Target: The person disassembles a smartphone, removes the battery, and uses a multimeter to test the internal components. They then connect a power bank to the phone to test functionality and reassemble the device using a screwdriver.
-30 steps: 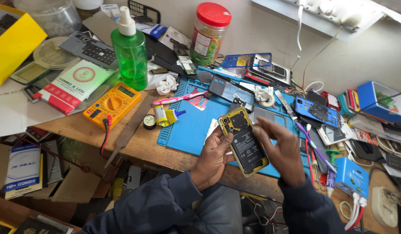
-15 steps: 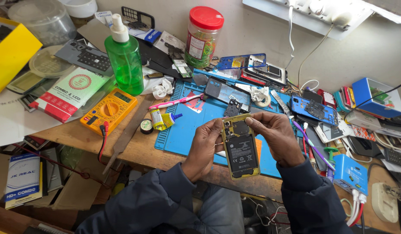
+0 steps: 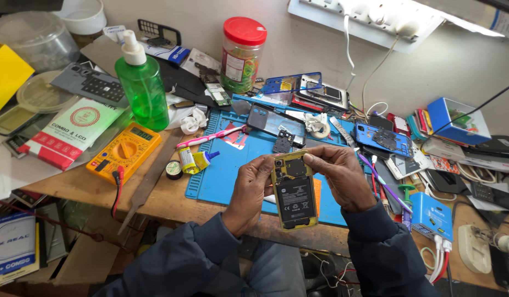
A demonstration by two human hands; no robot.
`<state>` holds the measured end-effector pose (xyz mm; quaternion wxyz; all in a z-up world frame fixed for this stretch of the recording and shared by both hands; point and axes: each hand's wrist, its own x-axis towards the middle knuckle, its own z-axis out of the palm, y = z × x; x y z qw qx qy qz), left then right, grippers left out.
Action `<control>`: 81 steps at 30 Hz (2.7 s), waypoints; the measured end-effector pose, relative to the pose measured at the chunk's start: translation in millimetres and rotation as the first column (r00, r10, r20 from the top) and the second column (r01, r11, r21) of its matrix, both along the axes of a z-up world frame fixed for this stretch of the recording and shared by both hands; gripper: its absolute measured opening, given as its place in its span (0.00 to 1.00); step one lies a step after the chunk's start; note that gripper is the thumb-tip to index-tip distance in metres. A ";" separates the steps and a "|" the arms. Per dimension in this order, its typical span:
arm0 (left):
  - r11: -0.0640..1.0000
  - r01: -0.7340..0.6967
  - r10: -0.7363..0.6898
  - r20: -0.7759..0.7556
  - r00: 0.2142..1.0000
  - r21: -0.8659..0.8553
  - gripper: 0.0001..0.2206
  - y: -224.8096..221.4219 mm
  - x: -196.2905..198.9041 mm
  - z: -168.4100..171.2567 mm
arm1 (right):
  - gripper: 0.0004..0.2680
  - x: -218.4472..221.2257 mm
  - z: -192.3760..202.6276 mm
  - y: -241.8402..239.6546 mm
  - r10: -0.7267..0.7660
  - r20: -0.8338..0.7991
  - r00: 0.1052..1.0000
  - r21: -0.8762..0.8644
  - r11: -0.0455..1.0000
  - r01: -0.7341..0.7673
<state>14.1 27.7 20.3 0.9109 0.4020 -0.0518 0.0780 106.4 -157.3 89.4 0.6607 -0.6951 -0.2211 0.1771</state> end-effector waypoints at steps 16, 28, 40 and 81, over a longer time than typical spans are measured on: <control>0.983 0.177 -0.177 0.004 0.984 -0.042 0.14 10.3 17.3 -5.7 | 0.10 14.1 -7.4 -1.6 -0.081 0.031 0.996 0.048 0.996 0.079; 0.970 0.241 -0.240 -0.027 0.970 0.027 0.15 19.9 15.5 -3.2 | 0.09 15.8 -32.0 -22.7 -0.011 -0.030 1.000 0.011 1.000 0.011; 0.942 0.235 -0.222 -0.080 0.972 0.238 0.14 22.6 5.2 -9.6 | 0.11 -12.0 -41.8 -24.5 0.021 -0.069 0.997 -0.107 0.994 -0.028; 0.887 -0.284 0.231 0.183 0.956 0.364 0.06 27.6 2.5 25.0 | 0.13 -69.8 31.3 0.4 -0.120 0.849 0.515 -0.150 0.879 0.452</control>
